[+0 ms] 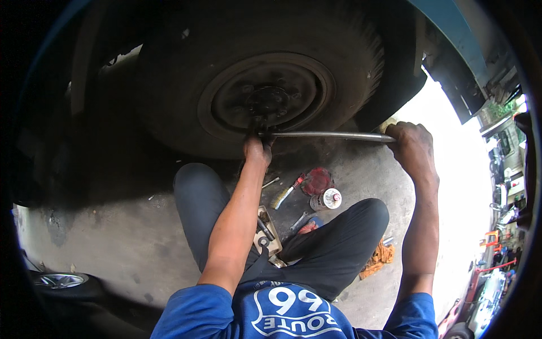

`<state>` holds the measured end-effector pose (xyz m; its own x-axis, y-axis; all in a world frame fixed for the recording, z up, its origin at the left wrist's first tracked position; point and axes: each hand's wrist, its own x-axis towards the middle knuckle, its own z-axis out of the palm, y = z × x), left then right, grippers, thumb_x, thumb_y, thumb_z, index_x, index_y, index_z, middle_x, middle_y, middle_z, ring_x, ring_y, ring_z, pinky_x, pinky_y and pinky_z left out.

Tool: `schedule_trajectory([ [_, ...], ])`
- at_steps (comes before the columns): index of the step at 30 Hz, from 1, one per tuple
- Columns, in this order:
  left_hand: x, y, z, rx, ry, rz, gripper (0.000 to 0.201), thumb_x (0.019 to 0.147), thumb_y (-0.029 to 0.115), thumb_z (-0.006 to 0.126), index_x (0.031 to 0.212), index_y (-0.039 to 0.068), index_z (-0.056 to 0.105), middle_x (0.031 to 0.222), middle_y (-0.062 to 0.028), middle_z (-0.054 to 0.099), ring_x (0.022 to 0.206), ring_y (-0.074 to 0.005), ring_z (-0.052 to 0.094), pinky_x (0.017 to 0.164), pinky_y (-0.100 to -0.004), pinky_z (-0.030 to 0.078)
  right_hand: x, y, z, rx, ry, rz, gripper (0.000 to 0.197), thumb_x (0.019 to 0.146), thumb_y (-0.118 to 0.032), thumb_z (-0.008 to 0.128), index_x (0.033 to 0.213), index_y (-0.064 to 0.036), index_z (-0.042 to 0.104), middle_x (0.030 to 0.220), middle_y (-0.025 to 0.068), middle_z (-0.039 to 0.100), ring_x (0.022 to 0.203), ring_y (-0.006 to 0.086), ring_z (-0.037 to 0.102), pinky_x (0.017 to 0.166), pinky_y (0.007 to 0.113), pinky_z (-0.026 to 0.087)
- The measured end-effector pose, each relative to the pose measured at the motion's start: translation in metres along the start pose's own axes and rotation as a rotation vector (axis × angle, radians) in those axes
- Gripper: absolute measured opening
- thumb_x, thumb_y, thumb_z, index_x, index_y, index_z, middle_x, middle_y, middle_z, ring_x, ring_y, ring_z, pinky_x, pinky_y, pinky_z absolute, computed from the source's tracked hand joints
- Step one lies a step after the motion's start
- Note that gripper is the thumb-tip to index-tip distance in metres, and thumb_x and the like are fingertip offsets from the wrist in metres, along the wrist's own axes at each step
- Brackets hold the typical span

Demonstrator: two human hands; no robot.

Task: The person sits on the floor and uses a lug wrench to tighten the lug nuts on a vehicle wheel hub. The person repeatedly rotates the wrench to secure the nuts in place.

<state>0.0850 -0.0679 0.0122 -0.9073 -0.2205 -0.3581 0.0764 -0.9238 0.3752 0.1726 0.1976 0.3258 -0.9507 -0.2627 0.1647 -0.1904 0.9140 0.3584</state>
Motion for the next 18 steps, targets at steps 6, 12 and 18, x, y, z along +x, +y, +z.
schedule_trajectory([
  [6, -0.009, 0.017, 0.016, -0.045, -0.064, -0.021, 0.043, 0.101, 0.038, 0.054, 0.139, 0.019, 0.052, 0.137, -0.0024, 0.054, 0.120, -0.0194, 0.052, 0.090, -0.0439, 0.051, 0.020, -0.033, -0.061, -0.148, 0.097, -0.103, 0.032, 0.078, 0.000, 0.078, 0.106, -0.0122, 0.077, 0.105, 0.0077, 0.075, 0.095, 0.0242, 0.071, 0.083, 0.032, 0.057],
  [12, -0.021, 0.033, 0.031, 0.038, -0.060, 0.023, 0.043, 0.102, 0.039, 0.049, 0.140, 0.019, 0.051, 0.135, -0.0010, 0.055, 0.117, -0.0188, 0.053, 0.083, -0.0419, 0.054, 0.021, -0.057, -0.084, -0.214, 0.105, -0.146, 0.035, 0.078, 0.006, 0.075, 0.108, -0.0119, 0.077, 0.110, 0.0093, 0.074, 0.100, 0.0249, 0.071, 0.085, 0.032, 0.058],
  [18, -0.003, 0.029, 0.031, 0.124, -0.006, 0.012, 0.040, 0.099, 0.043, 0.053, 0.129, 0.017, 0.058, 0.113, -0.0020, 0.061, 0.096, -0.0157, 0.060, 0.066, -0.0387, 0.056, 0.018, -0.062, -0.095, -0.205, 0.165, -0.196, 0.036, 0.077, 0.007, 0.075, 0.107, -0.0124, 0.077, 0.103, 0.0094, 0.075, 0.093, 0.0244, 0.073, 0.077, 0.031, 0.058],
])
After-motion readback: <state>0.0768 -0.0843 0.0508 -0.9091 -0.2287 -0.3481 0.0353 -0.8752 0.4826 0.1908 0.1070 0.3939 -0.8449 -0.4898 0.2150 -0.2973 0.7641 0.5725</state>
